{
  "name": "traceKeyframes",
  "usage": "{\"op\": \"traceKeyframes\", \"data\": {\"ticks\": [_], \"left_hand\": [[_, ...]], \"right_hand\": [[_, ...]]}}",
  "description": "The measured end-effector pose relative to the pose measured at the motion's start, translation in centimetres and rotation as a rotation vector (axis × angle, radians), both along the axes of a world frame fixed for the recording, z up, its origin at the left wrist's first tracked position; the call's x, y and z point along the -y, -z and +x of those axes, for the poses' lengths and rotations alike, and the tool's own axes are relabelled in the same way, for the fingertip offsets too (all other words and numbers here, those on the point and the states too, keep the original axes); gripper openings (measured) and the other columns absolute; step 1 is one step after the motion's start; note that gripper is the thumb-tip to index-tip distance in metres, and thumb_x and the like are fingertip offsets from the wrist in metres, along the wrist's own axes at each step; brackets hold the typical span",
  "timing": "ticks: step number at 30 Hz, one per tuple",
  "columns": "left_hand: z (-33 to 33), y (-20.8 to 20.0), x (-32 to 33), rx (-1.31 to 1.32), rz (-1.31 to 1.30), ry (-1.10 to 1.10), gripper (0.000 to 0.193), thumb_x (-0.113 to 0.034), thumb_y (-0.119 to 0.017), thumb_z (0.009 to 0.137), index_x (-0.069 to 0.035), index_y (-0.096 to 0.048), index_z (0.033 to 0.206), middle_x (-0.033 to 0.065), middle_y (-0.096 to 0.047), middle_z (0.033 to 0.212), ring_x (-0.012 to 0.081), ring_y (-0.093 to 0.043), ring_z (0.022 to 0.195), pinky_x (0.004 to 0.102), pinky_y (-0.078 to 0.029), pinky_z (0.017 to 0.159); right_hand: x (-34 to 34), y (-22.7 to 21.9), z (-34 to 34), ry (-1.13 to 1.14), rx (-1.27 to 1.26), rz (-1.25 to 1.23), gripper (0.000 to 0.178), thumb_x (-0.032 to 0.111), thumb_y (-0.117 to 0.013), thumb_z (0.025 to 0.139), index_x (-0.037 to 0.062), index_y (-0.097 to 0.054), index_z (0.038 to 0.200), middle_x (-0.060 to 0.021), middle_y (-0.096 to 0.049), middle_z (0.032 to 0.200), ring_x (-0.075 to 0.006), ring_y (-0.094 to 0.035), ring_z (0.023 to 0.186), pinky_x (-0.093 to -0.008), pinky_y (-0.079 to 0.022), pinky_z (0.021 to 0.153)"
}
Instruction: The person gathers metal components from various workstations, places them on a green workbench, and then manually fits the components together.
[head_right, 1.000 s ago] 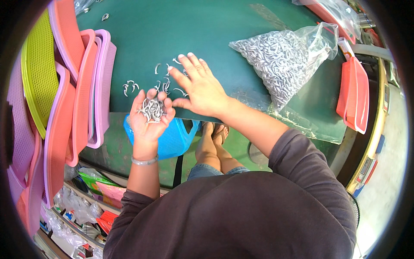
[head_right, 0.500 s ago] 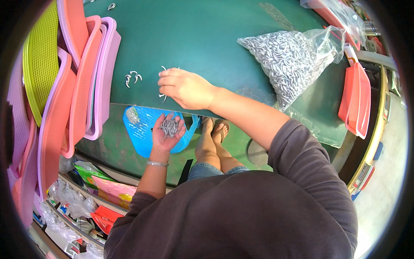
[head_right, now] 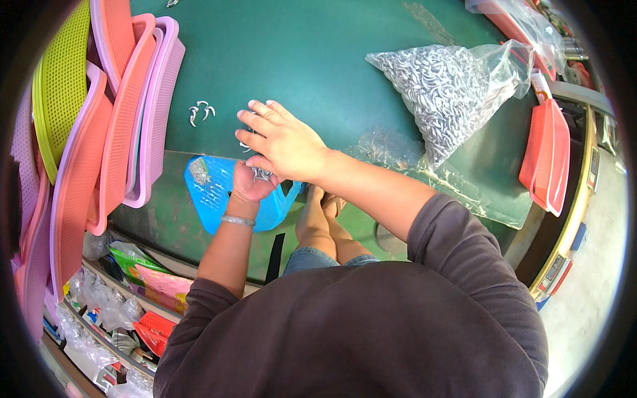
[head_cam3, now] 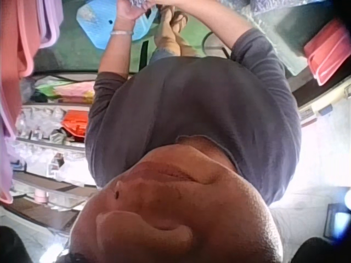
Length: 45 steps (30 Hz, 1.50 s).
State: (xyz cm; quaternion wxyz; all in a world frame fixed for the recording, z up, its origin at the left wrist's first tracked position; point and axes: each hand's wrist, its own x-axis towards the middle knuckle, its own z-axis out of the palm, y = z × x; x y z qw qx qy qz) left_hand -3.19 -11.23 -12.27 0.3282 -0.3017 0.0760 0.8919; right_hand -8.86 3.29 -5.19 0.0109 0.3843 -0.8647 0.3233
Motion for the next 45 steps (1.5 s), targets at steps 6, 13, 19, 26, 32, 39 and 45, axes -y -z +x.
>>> {"op": "traceKeyframes", "data": {"ticks": [6,13,19,26,32,39,45], "left_hand": [[-0.6,-0.4,0.0,-0.082,0.058,-0.018,0.035,-0.034,-0.037,0.088,-0.012,-0.05,0.111,0.0062,-0.056,0.108,0.0201,-0.055,0.098,0.0364,-0.048,0.078],[-0.4,-0.3,-0.1,-0.011,0.051,-0.07,0.036,-0.034,-0.036,0.088,-0.011,-0.051,0.111,0.0064,-0.057,0.106,0.021,-0.055,0.098,0.0372,-0.048,0.077],[-0.1,0.3,0.3,0.076,-0.085,-0.042,0.033,-0.033,-0.037,0.087,-0.011,-0.053,0.104,0.0035,-0.059,0.098,0.018,-0.058,0.087,0.0331,-0.049,0.069],[-0.2,0.1,0.1,0.027,-0.021,-0.05,0.026,-0.03,-0.038,0.087,-0.015,-0.053,0.101,0.0025,-0.059,0.093,0.0159,-0.058,0.082,0.0298,-0.049,0.063],[0.1,0.9,0.4,-0.072,0.01,-0.013,0.024,-0.028,-0.035,0.087,-0.015,-0.052,0.1,0.0031,-0.059,0.093,0.0162,-0.057,0.083,0.0298,-0.049,0.064],[0.9,1.9,0.8,-0.154,-0.111,0.017,0.024,-0.024,-0.033,0.088,-0.013,-0.051,0.099,0.0036,-0.057,0.094,0.0159,-0.056,0.084,0.0285,-0.047,0.067],[1.8,4.1,1.3,-0.379,-0.392,0.113,0.023,-0.02,-0.03,0.089,-0.01,-0.049,0.098,0.0041,-0.055,0.094,0.0156,-0.055,0.084,0.0274,-0.046,0.07]], "right_hand": [[-0.1,1.5,-0.2,-0.194,0.026,-0.134,0.035,0.016,-0.064,0.068,0.0015,-0.056,0.098,-0.0135,-0.049,0.113,-0.0317,-0.042,0.113,-0.0436,-0.033,0.095],[-0.3,-1.0,1.1,0.044,0.021,-0.025,0.045,0.022,-0.067,0.066,0.0058,-0.054,0.106,-0.014,-0.044,0.12,-0.0342,-0.036,0.117,-0.0463,-0.03,0.097],[1.1,-0.3,1.7,0.053,-0.004,0.071,0.046,0.02,-0.065,0.068,0.007,-0.052,0.11,-0.0147,-0.04,0.124,-0.0345,-0.035,0.118,-0.0464,-0.031,0.097],[1.3,0.7,1.7,-0.103,-0.102,-0.034,0.037,0.012,-0.057,0.062,0.0039,-0.058,0.099,-0.0116,-0.05,0.114,-0.0299,-0.044,0.112,-0.0404,-0.035,0.096],[1.3,1.1,1.9,-0.205,-0.069,-0.074,0.031,0.01,-0.054,0.065,0.0031,-0.059,0.094,-0.0116,-0.052,0.112,-0.0288,-0.044,0.112,-0.039,-0.035,0.096],[1.9,1.0,2.3,-0.244,-0.086,-0.095,0.026,0.01,-0.053,0.065,0.0023,-0.058,0.089,-0.0112,-0.053,0.11,-0.028,-0.044,0.113,-0.0369,-0.036,0.096],[2.4,0.8,3.3,-0.223,-0.116,-0.053,0.027,0.01,-0.053,0.064,0.0033,-0.057,0.09,-0.0096,-0.053,0.106,-0.0268,-0.045,0.112,-0.0368,-0.037,0.095]]}}
